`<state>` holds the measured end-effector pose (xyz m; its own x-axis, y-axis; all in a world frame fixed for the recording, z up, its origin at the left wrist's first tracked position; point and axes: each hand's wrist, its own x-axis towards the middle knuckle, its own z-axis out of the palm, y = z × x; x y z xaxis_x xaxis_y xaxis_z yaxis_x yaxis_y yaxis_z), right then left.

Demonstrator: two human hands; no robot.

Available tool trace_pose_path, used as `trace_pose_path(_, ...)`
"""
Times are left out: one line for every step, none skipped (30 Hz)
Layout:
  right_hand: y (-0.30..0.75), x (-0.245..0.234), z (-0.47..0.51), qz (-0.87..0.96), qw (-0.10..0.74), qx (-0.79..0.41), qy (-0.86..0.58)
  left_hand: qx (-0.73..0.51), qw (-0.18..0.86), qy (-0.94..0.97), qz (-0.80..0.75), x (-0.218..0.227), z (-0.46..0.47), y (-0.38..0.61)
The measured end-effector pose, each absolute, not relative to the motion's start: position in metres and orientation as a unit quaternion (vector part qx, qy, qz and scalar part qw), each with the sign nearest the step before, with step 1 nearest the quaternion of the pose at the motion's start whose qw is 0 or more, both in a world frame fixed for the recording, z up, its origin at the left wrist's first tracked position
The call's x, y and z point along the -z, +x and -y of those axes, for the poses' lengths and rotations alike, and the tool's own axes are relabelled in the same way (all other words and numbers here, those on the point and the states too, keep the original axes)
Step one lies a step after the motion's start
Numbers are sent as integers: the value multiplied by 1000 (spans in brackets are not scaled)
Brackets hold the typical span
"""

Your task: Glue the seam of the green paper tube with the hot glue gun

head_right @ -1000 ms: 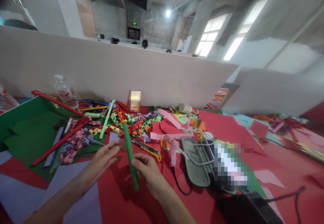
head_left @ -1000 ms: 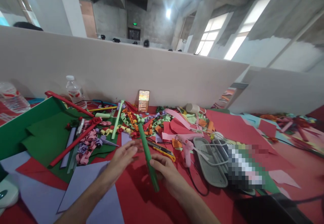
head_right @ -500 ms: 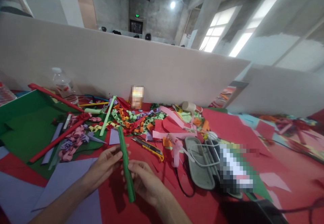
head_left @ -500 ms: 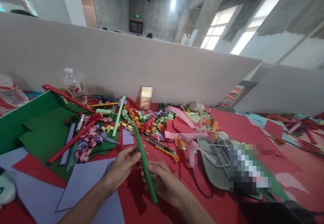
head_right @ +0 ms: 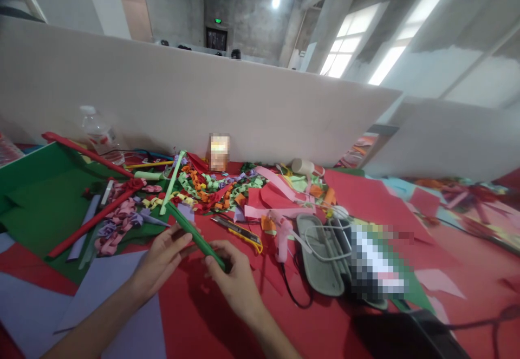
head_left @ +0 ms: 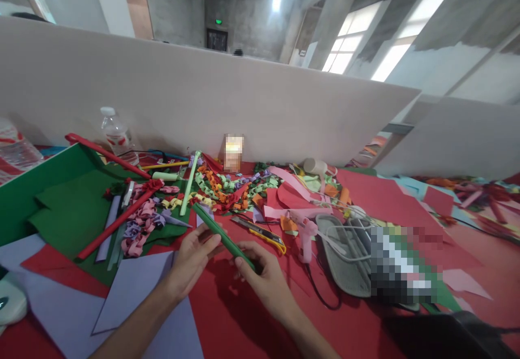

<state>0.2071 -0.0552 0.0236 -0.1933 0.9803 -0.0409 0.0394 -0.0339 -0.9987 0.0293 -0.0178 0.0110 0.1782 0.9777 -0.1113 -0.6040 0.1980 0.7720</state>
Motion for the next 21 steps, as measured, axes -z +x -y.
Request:
trace_pose_path(207,-22,56,547,427,-546,-470,-561,704,296,-317,-11,18,30)
trace_pose_path(207,-21,56,548,424,-545,-473,-564,702,293,-322,-11,18,30)
trace_pose_path(208,-19,56,551,422,-542,-475,-566,699,288,-328,-12,18,30)
trace_pose_path(208,-18,57,555,422,-536,-475,-570,697,280,-333,-12,18,30)
trace_pose_path(208,-17,57,560,428,-526,-476,-576,695,270,-335,-12,17,30)
trace_pose_path(208,-16,57,565,440,-510,-476,-582,697,255,-333,-12,17,30)
trace_pose_path(209,-15,57,569,460,-488,-476,-590,699,235,-328,-11,16,29)
trace_pose_path(209,-15,58,570,487,-459,-477,-599,703,211,-321,-11,14,28)
trace_pose_path(209,-16,58,569,516,-426,-479,-610,704,183,-314,-10,13,27)
trace_pose_path(210,-16,59,567,544,-391,-480,-621,704,152,-310,-9,11,26)
trace_pose_path(211,-17,59,566,567,-357,-480,-631,701,122,-310,-8,9,24)
trace_pose_path(212,-17,60,568,584,-327,-479,-638,697,97,-312,-7,7,23)
trace_pose_path(213,-18,61,575,593,-301,-476,-644,693,76,-317,-6,5,22)
trace_pose_path(214,-18,62,587,596,-279,-471,-645,691,61,-320,-5,4,20)
trace_pose_path(215,-18,63,603,594,-260,-465,-644,693,52,-322,-4,3,20)
trace_pose_path(216,-19,64,621,588,-242,-459,-641,696,46,-322,-4,3,19)
trace_pose_path(217,-20,65,640,579,-226,-451,-638,698,42,-322,-4,3,19)
trace_pose_path(217,-21,65,657,574,-209,-442,-636,700,40,-322,-3,3,19)
trace_pose_path(217,-22,65,672,570,-193,-432,-634,701,38,-323,-4,3,19)
trace_pose_path(217,-23,65,683,568,-178,-424,-633,703,38,-323,-4,4,19)
trace_pose_path(217,-24,65,692,566,-166,-417,-632,703,38,-325,-4,4,20)
